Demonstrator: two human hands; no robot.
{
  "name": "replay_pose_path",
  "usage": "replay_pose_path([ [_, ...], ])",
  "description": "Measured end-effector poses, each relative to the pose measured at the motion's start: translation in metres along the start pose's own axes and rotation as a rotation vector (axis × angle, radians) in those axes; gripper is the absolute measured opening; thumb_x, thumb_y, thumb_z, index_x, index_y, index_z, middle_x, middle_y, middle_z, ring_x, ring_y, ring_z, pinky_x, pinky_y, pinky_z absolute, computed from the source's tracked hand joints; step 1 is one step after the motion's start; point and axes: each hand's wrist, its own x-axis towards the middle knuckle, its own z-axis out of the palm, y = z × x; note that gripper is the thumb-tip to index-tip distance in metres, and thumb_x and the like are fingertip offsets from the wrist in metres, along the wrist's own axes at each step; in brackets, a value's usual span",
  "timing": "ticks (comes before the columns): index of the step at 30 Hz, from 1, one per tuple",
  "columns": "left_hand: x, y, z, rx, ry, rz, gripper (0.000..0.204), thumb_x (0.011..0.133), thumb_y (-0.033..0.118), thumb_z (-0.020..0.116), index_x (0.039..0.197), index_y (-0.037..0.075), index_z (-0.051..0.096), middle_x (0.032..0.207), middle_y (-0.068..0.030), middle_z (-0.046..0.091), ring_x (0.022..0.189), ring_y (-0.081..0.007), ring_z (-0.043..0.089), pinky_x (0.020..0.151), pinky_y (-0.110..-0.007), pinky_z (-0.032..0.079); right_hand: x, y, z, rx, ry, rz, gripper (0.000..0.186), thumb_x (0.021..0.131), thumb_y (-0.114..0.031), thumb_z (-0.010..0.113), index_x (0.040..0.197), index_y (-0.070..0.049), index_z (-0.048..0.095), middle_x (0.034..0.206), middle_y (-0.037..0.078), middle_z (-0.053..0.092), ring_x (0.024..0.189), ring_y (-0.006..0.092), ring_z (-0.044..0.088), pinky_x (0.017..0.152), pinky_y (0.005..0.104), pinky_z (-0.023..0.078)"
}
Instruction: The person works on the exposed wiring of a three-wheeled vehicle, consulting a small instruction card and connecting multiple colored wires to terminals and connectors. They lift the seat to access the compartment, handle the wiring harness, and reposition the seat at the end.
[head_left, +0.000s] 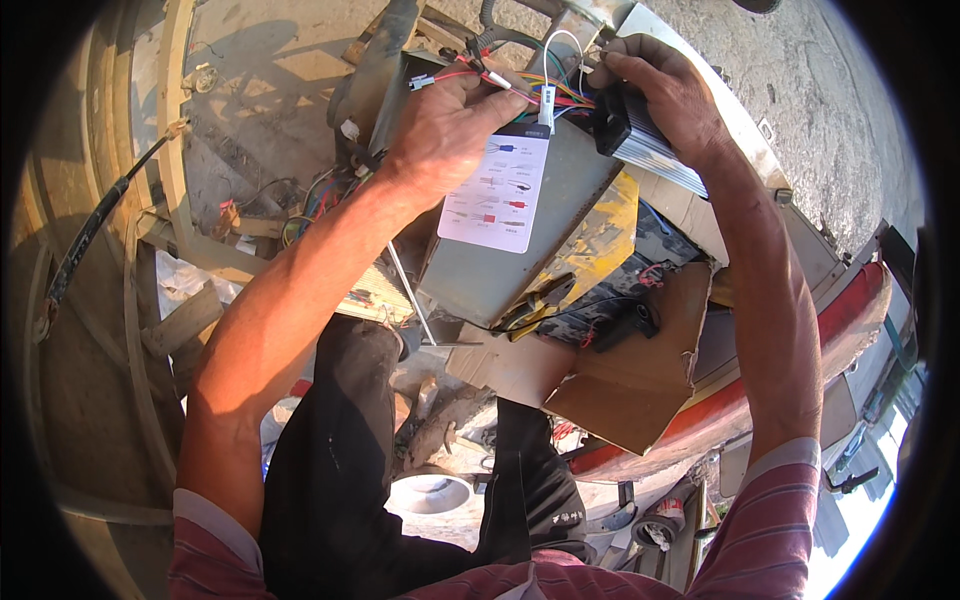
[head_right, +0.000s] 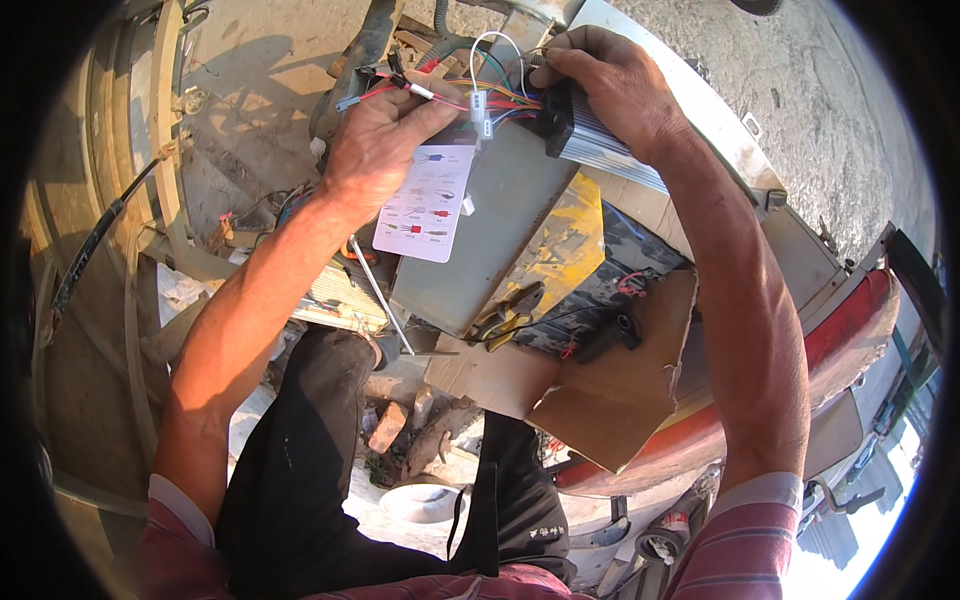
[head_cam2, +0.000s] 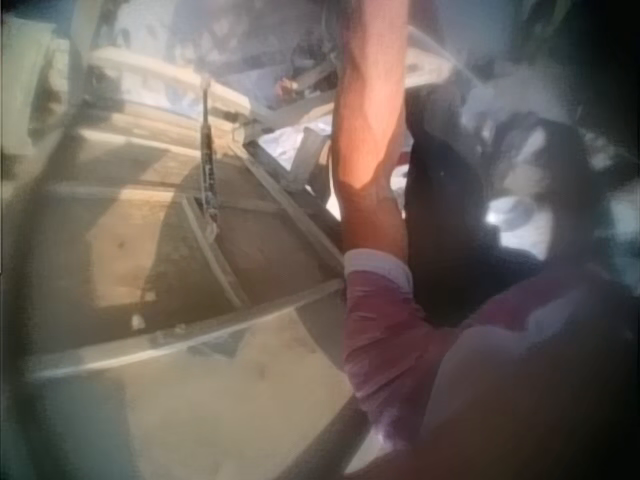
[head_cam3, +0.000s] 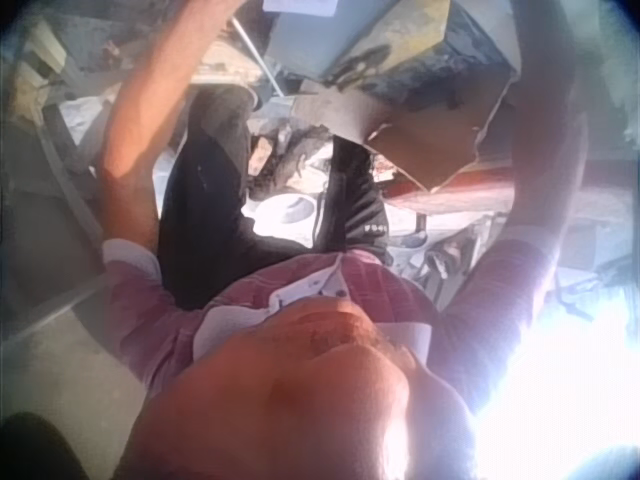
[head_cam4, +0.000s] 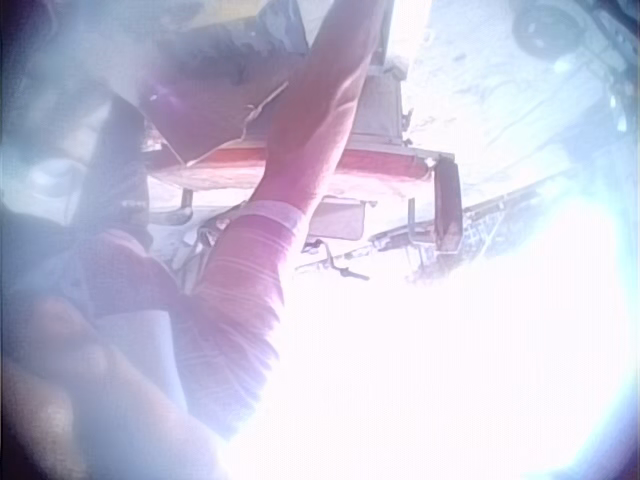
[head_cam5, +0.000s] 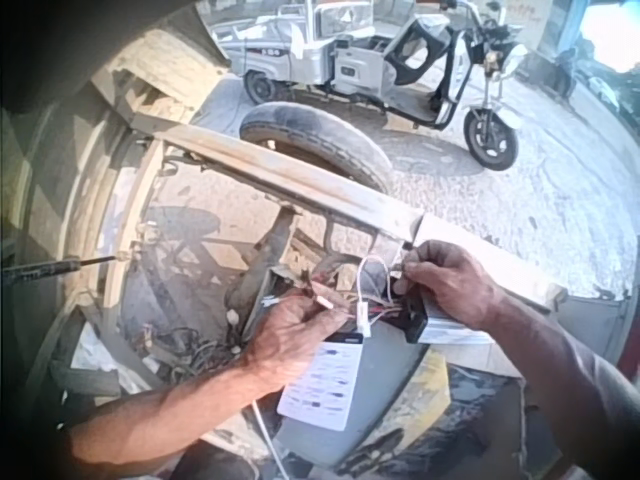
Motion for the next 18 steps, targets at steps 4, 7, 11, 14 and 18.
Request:
replay_pose_path([
  [4,-0.003,0.002,-0.002,0.022,-0.014,0.009,0.02,0.102,0.017,0.072,0.117,0.004,0.073,0.105,-0.0025,0.076,0.096,-0.01,0.069,0.088,-0.028,0.055,-0.004,0.003,-0.005,0.084,-0.042,-0.012,0.025,0.107,-0.02,0.059,0.119,-0.001,0.068,0.107,0.008,0.078,0.102,0.0124,0.071,0.1,0.0281,0.054],
  [7,-0.004,0.003,-0.001,0.02,-0.007,-0.015,0.019,0.101,0.016,0.073,0.116,0.005,0.073,0.104,-0.0026,0.076,0.095,-0.0101,0.07,0.086,-0.028,0.056,-0.004,0.005,-0.006,0.088,-0.045,-0.042,0.026,0.106,-0.022,0.061,0.121,-0.001,0.068,0.108,0.006,0.077,0.102,0.0116,0.07,0.099,0.0277,0.054],
  [11,-0.005,0.002,-0.001,0.012,-0.012,-0.024,0.018,0.101,0.016,0.073,0.116,0.006,0.073,0.103,-0.0033,0.076,0.093,-0.0101,0.07,0.083,-0.028,0.057,-0.009,0.004,-0.004,-0.083,-0.008,-0.122,0.027,0.105,-0.025,0.065,0.119,-0.003,0.073,0.103,0.002,0.077,0.099,0.0095,0.068,0.096,0.0276,0.054],
  [14,-0.006,0.0,-0.002,0.018,-0.006,-0.042,0.018,0.101,0.016,0.073,0.117,0.007,0.073,0.102,-0.0032,0.076,0.093,-0.01,0.07,0.083,-0.028,0.057,-0.013,0.004,0.001,-0.255,0.013,-0.178,0.026,0.104,-0.028,0.068,0.114,-0.005,0.077,0.097,0.001,0.076,0.093,0.0089,0.067,0.092,0.0279,0.054],
  [18,-0.005,0.001,-0.001,0.142,0.009,0.006,0.018,0.1,0.015,0.073,0.116,0.007,0.073,0.101,-0.0025,0.076,0.093,-0.0101,0.07,0.085,-0.028,0.057,-0.016,0.007,0.001,-0.046,0.06,-0.137,0.025,0.105,-0.029,0.069,0.11,-0.006,0.077,0.094,0.0,0.076,0.089,0.0084,0.068,0.088,0.0273,0.055],
])
